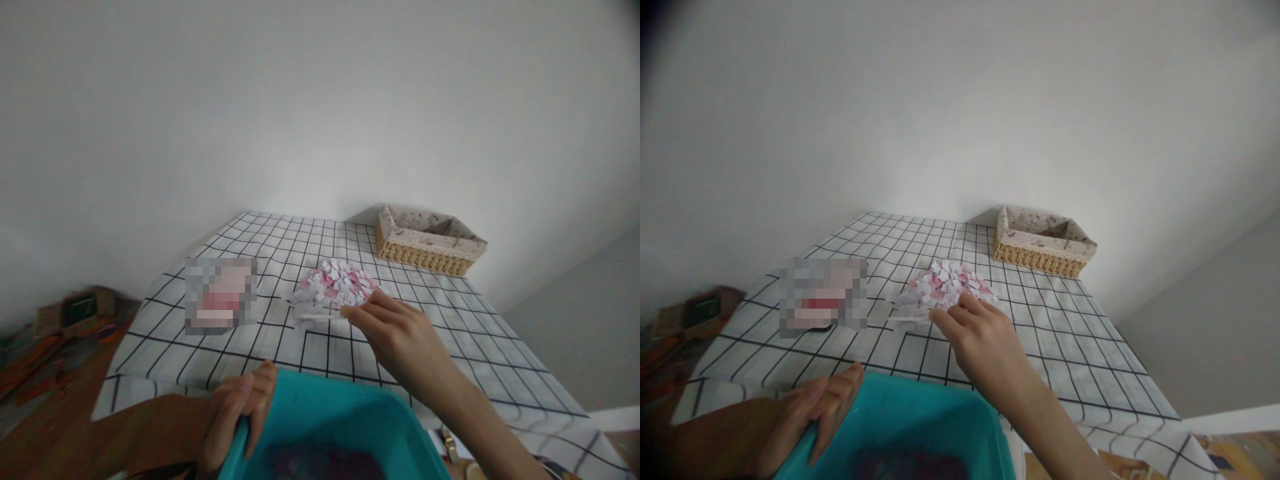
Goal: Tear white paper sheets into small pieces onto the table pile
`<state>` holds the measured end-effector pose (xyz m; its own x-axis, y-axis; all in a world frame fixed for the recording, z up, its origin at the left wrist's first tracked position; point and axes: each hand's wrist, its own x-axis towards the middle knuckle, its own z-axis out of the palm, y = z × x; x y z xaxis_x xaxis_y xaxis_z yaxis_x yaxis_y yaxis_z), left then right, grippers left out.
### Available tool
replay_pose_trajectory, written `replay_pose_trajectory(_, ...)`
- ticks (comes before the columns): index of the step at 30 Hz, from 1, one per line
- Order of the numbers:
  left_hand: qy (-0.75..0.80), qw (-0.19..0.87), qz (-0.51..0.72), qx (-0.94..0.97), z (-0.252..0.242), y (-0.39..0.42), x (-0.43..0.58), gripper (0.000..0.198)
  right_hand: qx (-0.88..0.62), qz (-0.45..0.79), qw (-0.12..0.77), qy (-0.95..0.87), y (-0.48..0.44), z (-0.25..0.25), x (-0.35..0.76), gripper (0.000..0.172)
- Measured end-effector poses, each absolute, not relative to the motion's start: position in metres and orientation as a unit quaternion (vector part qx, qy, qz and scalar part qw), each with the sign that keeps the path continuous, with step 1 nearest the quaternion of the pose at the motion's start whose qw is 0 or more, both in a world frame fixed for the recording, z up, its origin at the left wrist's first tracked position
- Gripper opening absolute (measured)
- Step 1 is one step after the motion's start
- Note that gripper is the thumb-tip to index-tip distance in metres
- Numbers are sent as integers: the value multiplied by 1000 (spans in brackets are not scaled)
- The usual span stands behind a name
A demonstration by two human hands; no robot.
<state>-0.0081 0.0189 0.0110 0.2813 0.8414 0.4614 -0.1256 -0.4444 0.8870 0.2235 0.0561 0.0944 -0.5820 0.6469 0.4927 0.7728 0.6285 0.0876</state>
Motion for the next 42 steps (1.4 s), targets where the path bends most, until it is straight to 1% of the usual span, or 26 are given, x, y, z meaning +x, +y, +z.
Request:
replay_pose_trajectory(4,282,466,574,612,10,15,-1,61,-446,-172,224,-849,68,91,229,19)
replay_pose_trajectory(9,272,471,571,615,7,15,2,63,-476,-176,243,-827,67,98,243,22)
replay_pose_trajectory(14,257,473,562,627,8,16,-1,63,-464,-159,227,-841,55,97,244,22)
replay_pose_trajectory(19,258,475,556,631,10,15,-2,63,-451,-144,207,-856,47,96,250,26)
replay_pose_trajectory(29,274,478,553,624,6,14,-2,63,-450,-133,210,-858,47,97,253,25)
replay_pose_trajectory(34,282,475,562,615,6,14,1,62,-456,-119,233,-851,40,102,257,24)
replay_pose_trajectory(38,277,472,572,611,9,14,3,63,-445,-99,225,-861,35,99,257,25)
replay_pose_trajectory(42,267,472,575,612,11,15,2,63,-481,-127,214,-841,31,92,266,25)
